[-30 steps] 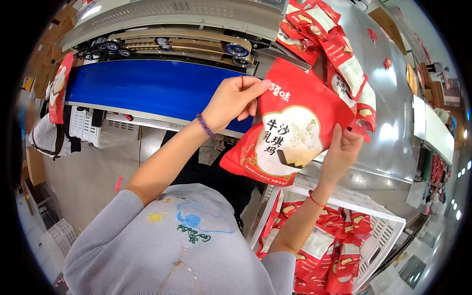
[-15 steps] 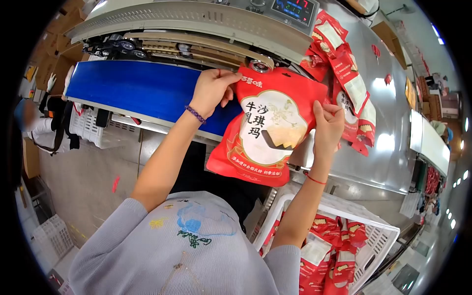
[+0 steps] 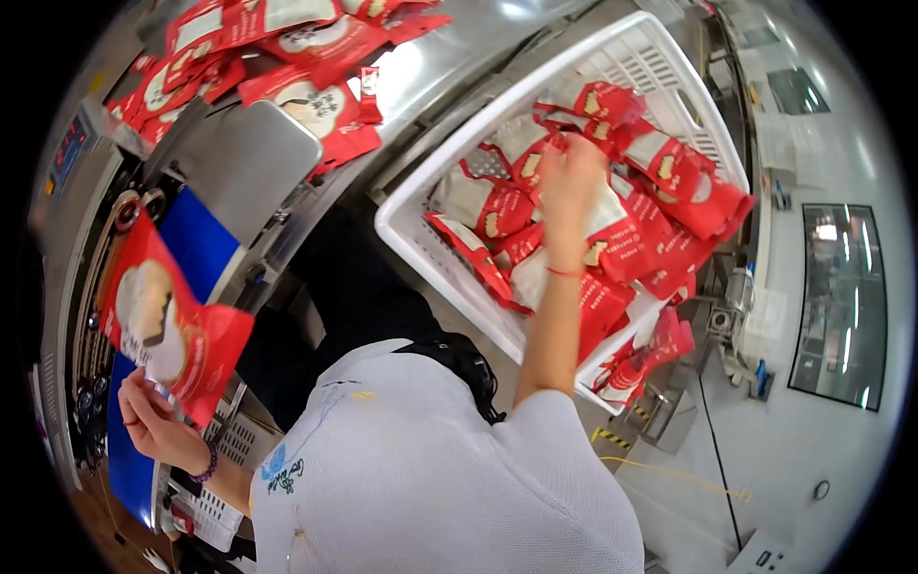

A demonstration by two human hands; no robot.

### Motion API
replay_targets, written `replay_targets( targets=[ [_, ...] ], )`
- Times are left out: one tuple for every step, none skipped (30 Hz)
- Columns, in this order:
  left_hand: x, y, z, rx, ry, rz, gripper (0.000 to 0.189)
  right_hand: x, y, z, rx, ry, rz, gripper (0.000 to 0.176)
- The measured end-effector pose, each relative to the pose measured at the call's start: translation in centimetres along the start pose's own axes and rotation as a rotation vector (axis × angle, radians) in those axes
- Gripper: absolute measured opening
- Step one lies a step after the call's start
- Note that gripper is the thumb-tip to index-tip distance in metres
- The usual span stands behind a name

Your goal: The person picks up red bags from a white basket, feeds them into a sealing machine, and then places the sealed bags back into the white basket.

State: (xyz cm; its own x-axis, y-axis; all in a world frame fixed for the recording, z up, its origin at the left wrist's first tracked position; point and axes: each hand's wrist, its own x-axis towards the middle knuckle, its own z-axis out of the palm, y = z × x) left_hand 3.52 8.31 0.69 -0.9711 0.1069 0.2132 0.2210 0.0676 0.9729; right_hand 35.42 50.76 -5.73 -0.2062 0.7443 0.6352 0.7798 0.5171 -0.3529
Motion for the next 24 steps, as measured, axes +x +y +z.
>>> replay_targets(
  targets=[
    [-0.7, 1.0, 1.2, 0.045, -0.113, 0.022, 0.023, -1.2, 6.3, -3.2, -0.282, 0.063, -0.017, 0.028],
    [-1.3, 1.2, 2.4, 0.042, -0.126, 0.02, 0.023, -1.7, 8.0, -7.7, -0.574, -0.038, 0.107, 0.032],
    [-1.8, 1.5, 3.6, 0.064, -0.222, 0.071, 0.021, -2.8, 11.3, -9.3, -0.824, -0.07, 0.281, 0.042],
    [-2.2, 1.9, 4.7, 0.086, -0.319, 0.122, 0.021, -4.4, 13.9, -10.3, -0.94, -0.09, 0.386, 0.052],
    [-2.7, 2.5, 5.6, 0.131, -0.356, 0.076, 0.02, -5.7, 16.2, -11.0, -0.931, -0.209, 0.489, 0.053],
    [-3.0, 2.6, 6.4, 0.124, -0.391, 0.04, 0.019, -6.3, 16.3, -11.8, -0.983, -0.291, 0.389, 0.049],
    [-3.2, 3.1, 7.1, 0.122, -0.456, 0.056, 0.018, -6.4, 17.5, -11.7, -0.889, -0.37, 0.459, 0.043],
    [-3.4, 3.6, 7.7, 0.12, -0.522, 0.072, 0.017, -6.4, 18.8, -11.7, -0.794, -0.448, 0.527, 0.037],
    [-3.9, 3.9, 7.7, 0.139, -0.56, 0.083, 0.016, -5.6, 18.9, -11.6, -0.638, -0.502, 0.493, 0.03],
    [-4.3, 4.0, 8.0, 0.115, -0.596, 0.093, 0.015, -4.4, 18.3, -11.8, -0.482, -0.555, 0.459, 0.023],
    [-4.7, 4.1, 8.2, 0.129, -0.61, 0.116, 0.013, -2.3, 12.9, -12.7, -0.185, -0.545, 0.629, 0.016],
    [-5.1, 4.2, 8.3, 0.145, -0.621, 0.137, 0.012, -1.7, 11.8, -12.7, 0.217, -0.443, 0.727, 0.01],
    [-5.5, 3.8, 8.5, 0.15, -0.622, 0.207, 0.017, -0.1, 6.7, -13.5, 0.547, -0.456, 0.783, 0.006],
    [-5.8, 4.2, 8.8, 0.138, -0.676, 0.244, 0.031, 0.6, 3.2, -13.8, 0.755, -0.495, 0.725, 0.005],
    [-6.0, 3.9, 8.8, 0.105, -0.752, 0.246, 0.045, 1.0, -1.7, -13.8, 0.915, -0.396, 0.81, 0.011],
    [-5.9, 3.7, 9.2, 0.046, -0.841, 0.33, 0.06, 0.7, -5.1, -13.8, 1.081, -0.385, 0.838, 0.019],
    [-5.7, 3.9, 9.6, 0.086, -0.967, 0.407, 0.082, -0.1, -8.2, -13.9, 1.261, -0.328, 0.821, 0.024],
    [-6.0, 4.3, 10.1, 0.052, -1.095, 0.423, 0.098, -1.2, -11.4, -13.8, 1.407, -0.322, 0.772, 0.027],
    [-6.6, 4.2, 10.6, 0.038, -1.205, 0.448, 0.107, -2.3, -14.6, -13.7, 1.555, -0.323, 0.725, 0.03],
    [-7.2, 4.2, 10.9, 0.061, -1.266, 0.509, 0.108, -2.5, -16.7, -13.1, 1.669, -0.378, 0.801, 0.03],
    [-7.9, 3.9, 11.5, -0.013, -1.282, 0.526, 0.099, -2.8, -18.8, -12.6, 1.774, -0.43, 0.888, 0.03],
    [-9.0, 3.3, 11.8, -0.21, -1.09, 0.547, 0.085, -3.6, -20.0, -11.7, 1.739, -0.502, 0.856, 0.026],
    [-8.6, 3.6, 10.8, -0.163, -0.951, 0.573, 0.075, -4.4, -21.3, -10.9, 1.703, -0.572, 0.821, 0.023],
    [-7.9, 4.1, 9.5, -0.119, -0.817, 0.603, 0.066, -5.2, -22.5, -10.0, 1.665, -0.641, 0.782, 0.021]
  ],
)
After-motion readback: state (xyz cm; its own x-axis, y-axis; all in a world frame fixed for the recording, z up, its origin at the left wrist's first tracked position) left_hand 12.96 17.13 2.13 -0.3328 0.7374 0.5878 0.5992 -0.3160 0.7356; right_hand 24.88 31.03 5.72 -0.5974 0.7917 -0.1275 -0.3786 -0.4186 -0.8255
